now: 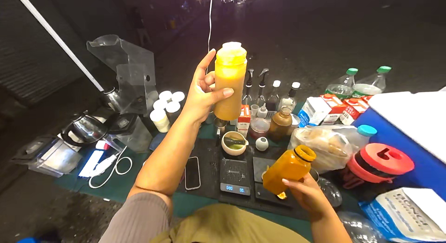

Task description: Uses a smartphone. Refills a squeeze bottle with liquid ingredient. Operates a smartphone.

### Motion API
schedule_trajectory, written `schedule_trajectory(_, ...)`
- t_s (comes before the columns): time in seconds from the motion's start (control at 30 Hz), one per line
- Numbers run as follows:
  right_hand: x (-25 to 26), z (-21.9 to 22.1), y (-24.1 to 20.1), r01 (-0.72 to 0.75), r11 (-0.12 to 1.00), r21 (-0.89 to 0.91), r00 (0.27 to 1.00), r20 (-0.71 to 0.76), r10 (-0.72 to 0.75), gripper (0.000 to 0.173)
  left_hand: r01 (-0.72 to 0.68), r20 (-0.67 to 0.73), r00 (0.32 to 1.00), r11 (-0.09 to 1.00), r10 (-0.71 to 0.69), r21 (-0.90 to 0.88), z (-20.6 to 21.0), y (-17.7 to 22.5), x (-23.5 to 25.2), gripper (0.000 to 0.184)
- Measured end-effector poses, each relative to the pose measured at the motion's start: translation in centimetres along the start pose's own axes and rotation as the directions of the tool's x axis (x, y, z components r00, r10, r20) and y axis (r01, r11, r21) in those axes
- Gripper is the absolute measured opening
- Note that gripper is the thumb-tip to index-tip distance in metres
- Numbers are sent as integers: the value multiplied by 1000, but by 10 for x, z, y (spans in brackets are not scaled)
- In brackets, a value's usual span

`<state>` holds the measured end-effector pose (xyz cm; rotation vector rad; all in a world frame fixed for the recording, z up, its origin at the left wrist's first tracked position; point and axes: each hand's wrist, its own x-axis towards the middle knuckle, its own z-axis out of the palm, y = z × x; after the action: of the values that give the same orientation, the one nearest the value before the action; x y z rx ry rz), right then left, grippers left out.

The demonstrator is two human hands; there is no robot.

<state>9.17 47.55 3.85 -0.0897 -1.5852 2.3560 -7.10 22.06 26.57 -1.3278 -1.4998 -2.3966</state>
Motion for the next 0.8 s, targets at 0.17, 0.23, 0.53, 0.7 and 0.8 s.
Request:
schedule_trajectory(0.17,1,1,1,2,1000,-3,1000,16,-2,69,76,-95,993,997,-76,-6,7,5,-2,92)
schedule_trajectory(0.23,2,1,2,2,1000,7,1000,23,-2,68,86,-118,989,996,-87,-11,7,7,-2,89)
schedule_trajectory(0.53,2,2,3,1,1000,6,1000,7,-1,71,65,-146,988,997,-59,40,2,9,-1,91)
schedule_trajectory(0.7,-4,6,-3,-28,999,-24,999,-33,27,78,-13,8,1000,967,12,256,-5,-21,-31,114)
schedule_trajectory(0.8,-7,7,-6,-48,996,-79,996,-82,41,81,151,-86,988,906,-127,396,0,-71,-83,118)
